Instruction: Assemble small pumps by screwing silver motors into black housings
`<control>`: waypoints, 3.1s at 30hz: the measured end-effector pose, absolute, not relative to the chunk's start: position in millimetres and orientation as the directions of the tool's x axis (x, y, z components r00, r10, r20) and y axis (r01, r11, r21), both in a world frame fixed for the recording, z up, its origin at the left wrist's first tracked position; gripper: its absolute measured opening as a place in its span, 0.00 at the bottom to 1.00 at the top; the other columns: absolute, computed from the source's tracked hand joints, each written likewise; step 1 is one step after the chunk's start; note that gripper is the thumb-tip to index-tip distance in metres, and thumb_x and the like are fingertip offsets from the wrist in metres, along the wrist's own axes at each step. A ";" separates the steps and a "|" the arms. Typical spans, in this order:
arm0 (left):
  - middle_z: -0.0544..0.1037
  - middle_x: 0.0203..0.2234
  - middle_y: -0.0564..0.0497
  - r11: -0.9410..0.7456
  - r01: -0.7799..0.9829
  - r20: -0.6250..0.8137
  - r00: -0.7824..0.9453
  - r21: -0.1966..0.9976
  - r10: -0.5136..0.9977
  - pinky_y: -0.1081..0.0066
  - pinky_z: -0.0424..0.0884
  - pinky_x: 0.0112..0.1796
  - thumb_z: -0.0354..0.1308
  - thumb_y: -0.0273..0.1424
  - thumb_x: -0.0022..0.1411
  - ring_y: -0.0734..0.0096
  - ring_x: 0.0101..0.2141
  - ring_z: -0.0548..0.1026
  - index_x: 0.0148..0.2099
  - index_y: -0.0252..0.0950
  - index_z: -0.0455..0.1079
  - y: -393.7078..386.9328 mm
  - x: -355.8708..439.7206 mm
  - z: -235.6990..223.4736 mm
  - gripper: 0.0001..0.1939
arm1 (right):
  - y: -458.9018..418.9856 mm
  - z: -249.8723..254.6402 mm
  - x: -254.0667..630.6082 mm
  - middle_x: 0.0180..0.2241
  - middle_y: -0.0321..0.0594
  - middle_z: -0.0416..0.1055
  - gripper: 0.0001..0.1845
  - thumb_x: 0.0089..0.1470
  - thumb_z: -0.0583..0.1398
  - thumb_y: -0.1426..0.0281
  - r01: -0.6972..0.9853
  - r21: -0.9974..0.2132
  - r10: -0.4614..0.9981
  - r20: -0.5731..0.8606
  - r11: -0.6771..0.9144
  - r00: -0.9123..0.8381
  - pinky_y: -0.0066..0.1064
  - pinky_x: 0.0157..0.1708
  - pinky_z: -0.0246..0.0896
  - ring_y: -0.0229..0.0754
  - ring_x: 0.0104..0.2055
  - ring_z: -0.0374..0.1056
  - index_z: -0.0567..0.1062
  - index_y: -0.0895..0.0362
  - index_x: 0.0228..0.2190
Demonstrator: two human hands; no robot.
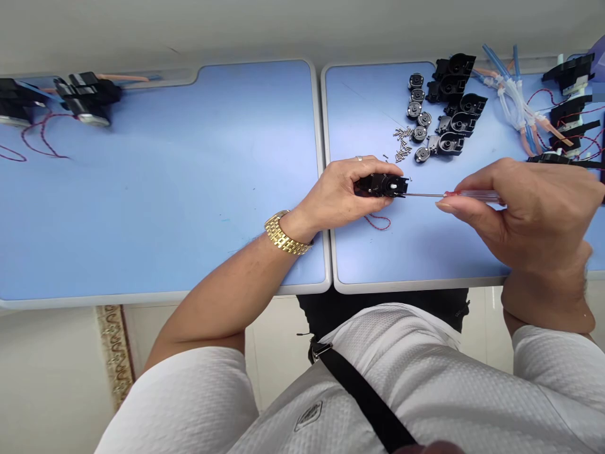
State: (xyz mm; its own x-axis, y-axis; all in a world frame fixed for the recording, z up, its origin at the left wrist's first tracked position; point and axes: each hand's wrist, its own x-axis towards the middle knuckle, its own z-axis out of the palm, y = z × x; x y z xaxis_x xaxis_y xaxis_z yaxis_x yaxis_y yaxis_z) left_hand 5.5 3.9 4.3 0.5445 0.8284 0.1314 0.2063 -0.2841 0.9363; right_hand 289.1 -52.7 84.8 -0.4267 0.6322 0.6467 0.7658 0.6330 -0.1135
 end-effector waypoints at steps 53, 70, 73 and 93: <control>0.92 0.50 0.49 -0.176 0.169 0.063 0.521 0.970 0.851 0.63 0.87 0.47 0.78 0.38 0.65 0.61 0.46 0.88 0.59 0.45 0.90 5.2 4.8 4.9 0.21 | -55.4 96.2 285.8 0.42 0.31 0.90 0.07 0.77 0.66 0.71 0.685 -0.330 0.738 0.489 0.649 -0.464 0.39 0.35 0.75 0.46 0.41 0.87 0.82 0.45 0.48; 0.92 0.52 0.50 -0.244 0.194 0.105 0.537 0.950 0.837 0.64 0.85 0.50 0.76 0.36 0.66 0.61 0.48 0.88 0.59 0.45 0.90 5.4 3.6 5.3 0.20 | -53.5 90.1 294.2 0.24 0.31 0.74 0.26 0.82 0.62 0.48 0.805 -0.082 0.701 0.547 0.588 -0.457 0.38 0.28 0.55 0.41 0.26 0.73 0.82 0.53 0.38; 0.92 0.52 0.50 -0.244 0.198 0.102 0.540 0.949 0.836 0.63 0.85 0.50 0.76 0.37 0.67 0.61 0.48 0.88 0.60 0.45 0.90 5.4 3.7 5.1 0.20 | -55.2 96.1 292.5 0.41 0.38 0.89 0.14 0.85 0.61 0.60 0.740 -0.194 0.719 0.484 0.645 -0.500 0.40 0.41 0.74 0.47 0.41 0.87 0.83 0.57 0.53; 0.92 0.52 0.49 -0.251 0.199 0.107 0.541 0.947 0.834 0.63 0.85 0.51 0.76 0.34 0.66 0.61 0.49 0.88 0.59 0.44 0.90 5.2 3.9 6.5 0.19 | -55.6 94.0 300.3 0.22 0.30 0.70 0.28 0.82 0.61 0.43 0.825 -0.069 0.750 0.466 0.560 -0.470 0.40 0.28 0.55 0.41 0.24 0.70 0.79 0.50 0.37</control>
